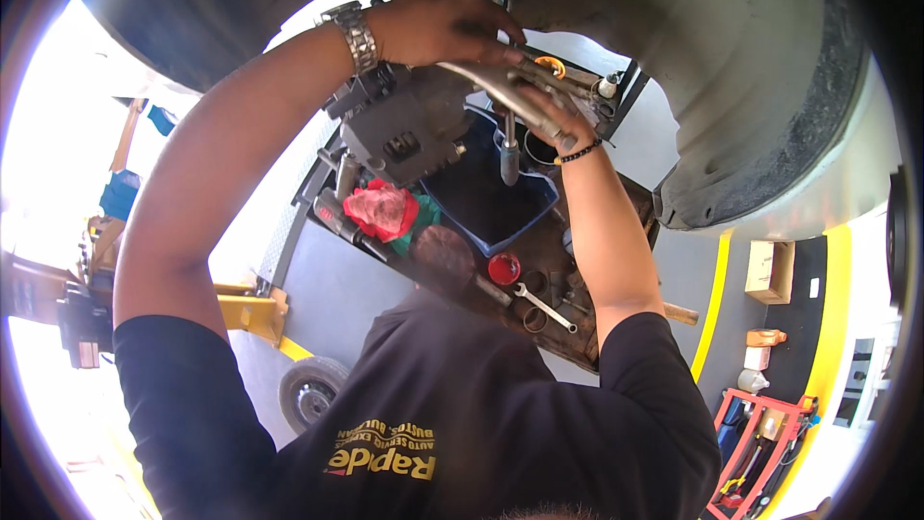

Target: The person works on a car's brake assembly while the vehicle is raised on a lift. They use a wrench and pliers to loosen and tighten bolts on the brake caliper, then remove the caliper and inspect the brake pads and rotor.

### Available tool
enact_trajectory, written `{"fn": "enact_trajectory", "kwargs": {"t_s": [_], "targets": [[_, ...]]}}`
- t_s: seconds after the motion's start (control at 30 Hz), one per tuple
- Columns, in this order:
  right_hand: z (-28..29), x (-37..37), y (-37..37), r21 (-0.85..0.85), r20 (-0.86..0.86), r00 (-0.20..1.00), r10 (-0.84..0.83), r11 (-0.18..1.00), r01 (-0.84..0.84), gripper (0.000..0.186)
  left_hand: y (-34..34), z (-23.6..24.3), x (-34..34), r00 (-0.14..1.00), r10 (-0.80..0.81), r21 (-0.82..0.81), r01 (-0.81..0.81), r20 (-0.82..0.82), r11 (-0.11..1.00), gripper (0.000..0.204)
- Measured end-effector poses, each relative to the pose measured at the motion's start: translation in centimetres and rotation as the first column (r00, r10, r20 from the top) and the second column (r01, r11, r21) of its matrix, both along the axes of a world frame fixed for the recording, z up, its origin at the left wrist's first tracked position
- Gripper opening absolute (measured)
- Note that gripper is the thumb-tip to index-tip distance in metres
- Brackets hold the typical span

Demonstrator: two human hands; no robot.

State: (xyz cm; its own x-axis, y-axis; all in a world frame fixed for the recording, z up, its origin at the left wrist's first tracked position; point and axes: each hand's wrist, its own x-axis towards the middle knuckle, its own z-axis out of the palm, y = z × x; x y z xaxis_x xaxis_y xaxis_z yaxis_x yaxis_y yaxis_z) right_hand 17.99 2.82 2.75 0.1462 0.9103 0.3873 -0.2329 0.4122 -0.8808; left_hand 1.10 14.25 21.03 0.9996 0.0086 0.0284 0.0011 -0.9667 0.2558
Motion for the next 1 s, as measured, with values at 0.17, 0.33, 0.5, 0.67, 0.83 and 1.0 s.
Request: {"fn": "enact_trajectory", "kwargs": {"t_s": [0.17, 0.33, 0.5, 0.67, 0.83, 1.0], "targets": [[1.5, 0.4, -2.3, 0.012, 0.512, 0.845, -0.153, 0.985, 0.172, 0.045, 1.0, 1.5, 5.9, 0.838, -0.165, 0.650, 0.514, -0.520, 0.559, 0.029], [1.6, -0.8, -4.0, -0.079, 0.473, 0.860, -0.191, 0.963, 0.257, 0.040, 2.8, 0.3, 10.8, 0.809, 0.092, 0.251, 0.070, -0.581, 0.966, 0.028], [1.1, -1.8, -4.8, -0.171, 0.101, 0.959, -0.265, 0.945, 0.279, 0.028, 2.8, -1.2, 13.8, 0.530, -0.074, 0.188, 0.424, -0.845, 0.886, 0.043], [1.0, -0.6, -4.2, 0.054, 0.648, 0.680, -0.343, 0.912, 0.408, 0.024, 3.2, -3.4, 13.6, 0.500, -0.199, 0.210, 0.646, -0.843, 0.734, 0.048], [-0.6, -1.4, -2.0, 0.458, 0.571, 0.542, -0.617, 0.787, 0.413, 0.025, 3.1, -2.8, 13.3, 0.467, -0.155, 0.156, 0.560, -0.870, 0.813, 0.051], [-1.2, -1.9, -1.9, 0.545, 0.611, 0.426, -0.666, 0.746, 0.384, 0.026, 1.7, -1.8, 12.9, 0.540, -0.063, 0.198, 0.412, -0.839, 0.889, 0.052]]}}
